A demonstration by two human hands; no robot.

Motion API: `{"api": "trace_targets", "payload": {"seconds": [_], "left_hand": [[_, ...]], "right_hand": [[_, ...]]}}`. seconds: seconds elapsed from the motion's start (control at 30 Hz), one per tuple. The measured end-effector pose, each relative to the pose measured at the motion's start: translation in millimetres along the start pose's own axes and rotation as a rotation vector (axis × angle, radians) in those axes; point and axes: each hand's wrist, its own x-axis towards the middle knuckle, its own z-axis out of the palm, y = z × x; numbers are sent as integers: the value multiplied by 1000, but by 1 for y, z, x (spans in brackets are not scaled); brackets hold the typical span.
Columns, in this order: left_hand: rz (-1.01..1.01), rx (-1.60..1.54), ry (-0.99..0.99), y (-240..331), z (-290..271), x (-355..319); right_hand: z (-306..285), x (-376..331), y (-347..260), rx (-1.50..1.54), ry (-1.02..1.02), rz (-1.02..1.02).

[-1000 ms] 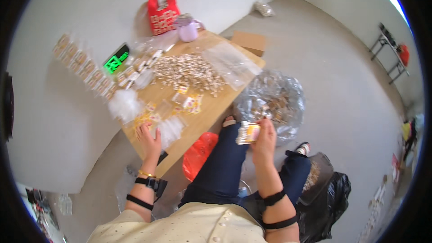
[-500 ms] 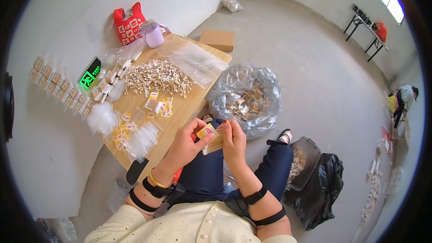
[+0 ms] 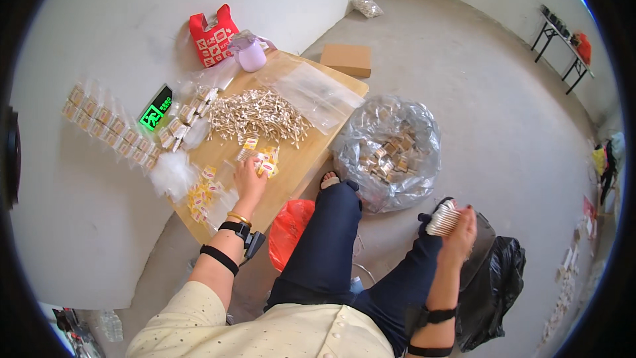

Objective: The person sits on the floor and repeatedly picks up small bundles of wooden sticks, places them into clear plastic wrappers, and seals them. The finished packages are then placed into a large clear bag on the floor.

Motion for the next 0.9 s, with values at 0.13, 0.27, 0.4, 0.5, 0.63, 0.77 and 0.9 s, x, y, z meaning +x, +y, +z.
{"api": "trace_targets", "payload": {"seconds": [0.13,0.27,0.4,0.5,0.63,0.77,0.9], "left_hand": [[-30,199,160,14,-15,16],[-35,286,65,-12,-13,45],[-93,309,-101,-18,-19,60],[-100,318,-215,-9,-38,67],[-127,172,-576,-31,-72,90],[-15,170,-674,-61,-85,107],[-50,-150,-528,-36,-143,82]], "right_hand": [[-58,16,-9,15,42,-99],[-79,15,-27,-44,120,-83],[-93,19,-31,-88,173,-101],[-105,19,-30,-109,171,-104],[-107,20,-28,-112,129,-70],[-98,18,-29,-57,342,-82],[-103,24,-46,-108,272,-157]]}}
